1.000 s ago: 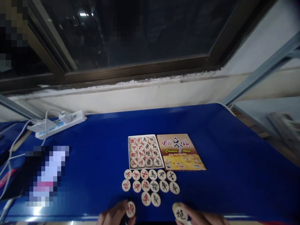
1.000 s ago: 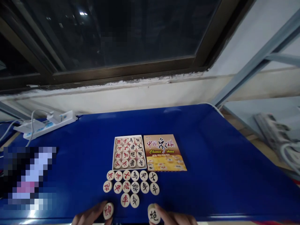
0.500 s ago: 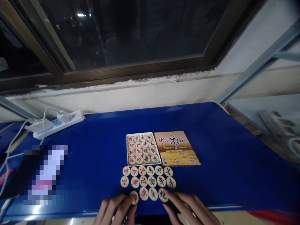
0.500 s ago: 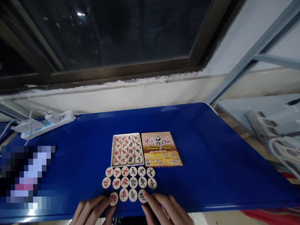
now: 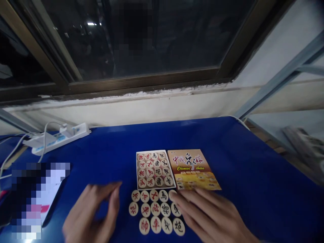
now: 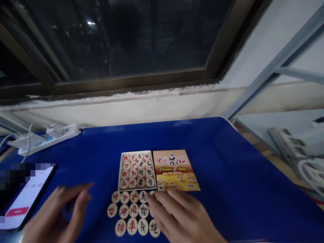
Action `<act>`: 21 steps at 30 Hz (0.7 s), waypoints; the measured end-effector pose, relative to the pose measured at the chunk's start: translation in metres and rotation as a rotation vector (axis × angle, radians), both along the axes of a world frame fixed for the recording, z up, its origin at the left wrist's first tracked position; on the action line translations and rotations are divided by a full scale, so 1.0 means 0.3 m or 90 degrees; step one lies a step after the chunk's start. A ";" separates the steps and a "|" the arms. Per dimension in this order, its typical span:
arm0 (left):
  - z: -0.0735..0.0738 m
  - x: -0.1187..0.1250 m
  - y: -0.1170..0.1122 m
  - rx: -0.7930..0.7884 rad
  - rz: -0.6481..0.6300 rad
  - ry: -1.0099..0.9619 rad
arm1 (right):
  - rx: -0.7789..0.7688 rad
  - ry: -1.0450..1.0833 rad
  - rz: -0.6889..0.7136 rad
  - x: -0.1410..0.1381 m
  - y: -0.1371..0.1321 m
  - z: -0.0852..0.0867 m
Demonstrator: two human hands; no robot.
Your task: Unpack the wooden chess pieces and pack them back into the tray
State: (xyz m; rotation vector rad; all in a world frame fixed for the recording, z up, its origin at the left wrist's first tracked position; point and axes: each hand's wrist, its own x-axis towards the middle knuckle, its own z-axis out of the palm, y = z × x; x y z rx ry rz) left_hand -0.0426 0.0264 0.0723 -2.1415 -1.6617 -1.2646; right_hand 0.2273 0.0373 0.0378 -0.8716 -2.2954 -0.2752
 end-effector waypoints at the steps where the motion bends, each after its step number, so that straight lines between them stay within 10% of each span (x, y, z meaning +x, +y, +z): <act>1: 0.013 0.003 0.067 -0.028 -0.047 0.023 | 0.017 -0.032 0.017 -0.013 0.059 0.024; 7: -0.083 0.031 0.370 -0.221 -0.048 0.128 | 0.020 -0.210 -0.109 -0.086 0.312 0.044; 21: -0.168 0.035 0.376 -0.210 -0.147 0.121 | -0.041 -0.138 -0.112 -0.100 0.324 -0.033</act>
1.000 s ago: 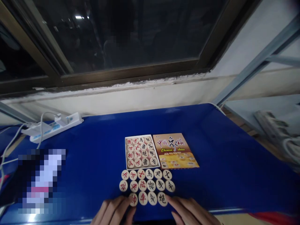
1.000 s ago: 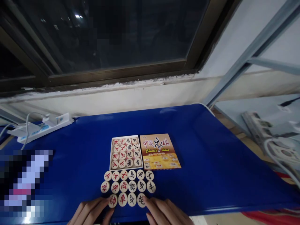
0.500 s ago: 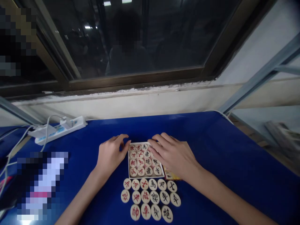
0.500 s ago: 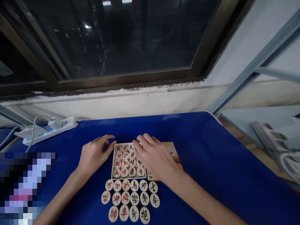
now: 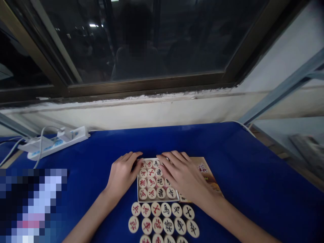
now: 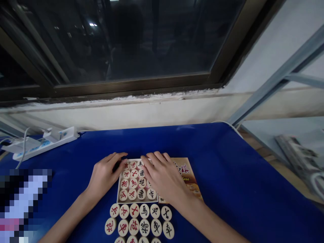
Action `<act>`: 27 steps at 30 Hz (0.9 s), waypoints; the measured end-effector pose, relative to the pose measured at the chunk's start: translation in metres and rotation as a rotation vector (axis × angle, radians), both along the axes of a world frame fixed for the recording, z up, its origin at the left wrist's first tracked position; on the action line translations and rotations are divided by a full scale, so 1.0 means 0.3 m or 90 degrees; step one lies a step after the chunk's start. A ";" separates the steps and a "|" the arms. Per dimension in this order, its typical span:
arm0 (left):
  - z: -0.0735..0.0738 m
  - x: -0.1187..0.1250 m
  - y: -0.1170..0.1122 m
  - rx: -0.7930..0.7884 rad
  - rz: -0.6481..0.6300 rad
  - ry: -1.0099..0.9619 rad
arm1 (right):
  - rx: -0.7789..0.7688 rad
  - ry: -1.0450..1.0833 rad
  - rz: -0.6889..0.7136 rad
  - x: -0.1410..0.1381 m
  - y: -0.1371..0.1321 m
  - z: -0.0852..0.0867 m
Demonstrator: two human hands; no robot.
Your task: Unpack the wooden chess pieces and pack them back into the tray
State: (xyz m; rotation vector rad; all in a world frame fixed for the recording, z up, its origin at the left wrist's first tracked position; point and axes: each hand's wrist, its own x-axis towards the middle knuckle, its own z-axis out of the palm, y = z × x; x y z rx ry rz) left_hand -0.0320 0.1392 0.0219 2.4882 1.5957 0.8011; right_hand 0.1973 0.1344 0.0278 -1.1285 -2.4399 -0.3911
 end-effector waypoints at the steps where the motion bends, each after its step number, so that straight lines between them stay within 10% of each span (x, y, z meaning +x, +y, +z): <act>1: 0.006 -0.001 -0.002 0.010 0.006 -0.001 | 0.003 0.009 0.002 0.000 -0.001 0.006; 10: 0.072 0.024 -0.063 0.056 -0.046 0.051 | -0.078 0.045 0.052 0.010 -0.028 0.007; 27: 0.027 0.034 -0.073 -0.047 -0.031 0.025 | -0.149 0.164 -0.005 -0.002 -0.045 0.008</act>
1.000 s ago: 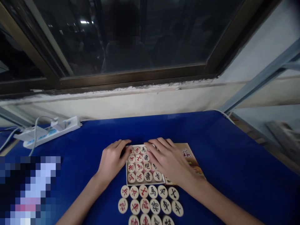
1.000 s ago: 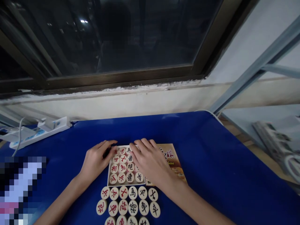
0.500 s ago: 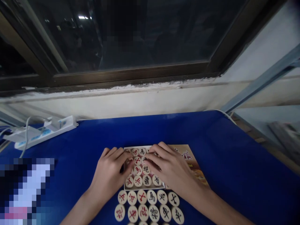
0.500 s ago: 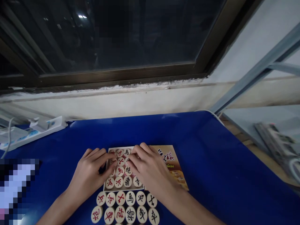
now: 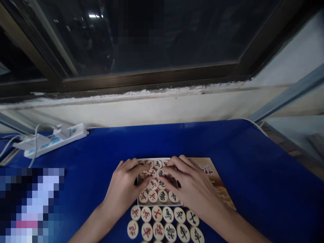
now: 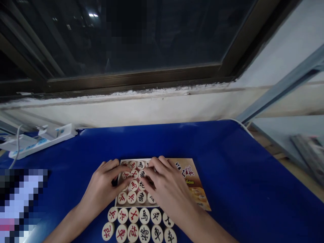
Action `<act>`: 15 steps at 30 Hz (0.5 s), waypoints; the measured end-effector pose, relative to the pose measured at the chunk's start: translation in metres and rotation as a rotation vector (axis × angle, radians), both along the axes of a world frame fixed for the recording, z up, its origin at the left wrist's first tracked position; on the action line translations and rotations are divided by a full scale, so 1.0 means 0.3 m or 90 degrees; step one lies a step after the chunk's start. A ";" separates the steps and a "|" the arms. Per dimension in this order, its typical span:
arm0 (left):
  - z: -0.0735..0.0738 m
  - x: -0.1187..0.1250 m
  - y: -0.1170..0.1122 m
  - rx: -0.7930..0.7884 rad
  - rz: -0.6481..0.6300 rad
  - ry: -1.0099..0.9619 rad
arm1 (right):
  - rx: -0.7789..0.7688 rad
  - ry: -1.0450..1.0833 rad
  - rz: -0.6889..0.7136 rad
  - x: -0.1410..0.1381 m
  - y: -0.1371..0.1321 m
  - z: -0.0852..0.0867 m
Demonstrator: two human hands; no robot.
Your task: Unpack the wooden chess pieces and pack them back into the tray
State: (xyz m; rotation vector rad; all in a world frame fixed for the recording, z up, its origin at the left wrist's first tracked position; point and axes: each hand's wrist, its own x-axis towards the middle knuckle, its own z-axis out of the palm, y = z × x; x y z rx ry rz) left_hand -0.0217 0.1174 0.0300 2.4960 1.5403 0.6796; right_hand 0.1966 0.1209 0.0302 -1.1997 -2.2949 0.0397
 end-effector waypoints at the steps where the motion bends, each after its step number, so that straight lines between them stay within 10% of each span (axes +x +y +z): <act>1: 0.001 0.000 0.000 -0.001 -0.001 0.002 | 0.001 -0.002 0.000 -0.002 0.000 0.000; 15: 0.007 0.059 -0.011 0.019 0.061 0.007 | 0.062 -0.021 -0.064 -0.028 -0.011 -0.003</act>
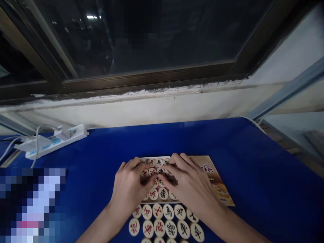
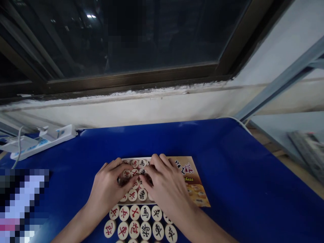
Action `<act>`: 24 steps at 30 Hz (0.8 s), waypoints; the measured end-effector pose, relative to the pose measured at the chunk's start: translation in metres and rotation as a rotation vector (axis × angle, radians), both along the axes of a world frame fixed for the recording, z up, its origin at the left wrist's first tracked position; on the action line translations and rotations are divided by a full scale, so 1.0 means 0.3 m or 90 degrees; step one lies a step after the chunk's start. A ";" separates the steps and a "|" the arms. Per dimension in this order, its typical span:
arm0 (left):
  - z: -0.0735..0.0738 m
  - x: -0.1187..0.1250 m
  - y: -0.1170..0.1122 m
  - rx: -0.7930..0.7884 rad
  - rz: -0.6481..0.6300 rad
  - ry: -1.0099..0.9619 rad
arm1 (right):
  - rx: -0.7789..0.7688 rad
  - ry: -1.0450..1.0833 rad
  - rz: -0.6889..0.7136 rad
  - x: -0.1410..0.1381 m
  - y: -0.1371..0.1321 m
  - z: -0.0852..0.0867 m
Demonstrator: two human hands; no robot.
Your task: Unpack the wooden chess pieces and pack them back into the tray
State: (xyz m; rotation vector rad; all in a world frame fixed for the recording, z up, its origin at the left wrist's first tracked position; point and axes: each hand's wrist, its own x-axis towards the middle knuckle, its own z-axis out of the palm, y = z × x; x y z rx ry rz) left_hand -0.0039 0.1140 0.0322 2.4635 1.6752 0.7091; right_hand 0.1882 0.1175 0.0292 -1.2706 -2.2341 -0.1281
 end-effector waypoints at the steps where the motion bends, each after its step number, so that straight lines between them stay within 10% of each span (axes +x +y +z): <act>1: -0.001 0.002 -0.001 -0.001 0.003 0.000 | -0.002 0.002 0.000 -0.002 0.000 0.000; 19: 0.019 -0.017 -0.018 0.145 -0.043 -0.064 | 0.033 0.091 0.025 0.017 0.006 0.040; 24: 0.026 -0.066 0.003 0.113 -0.166 -0.052 | 0.058 0.039 0.182 0.053 0.024 0.047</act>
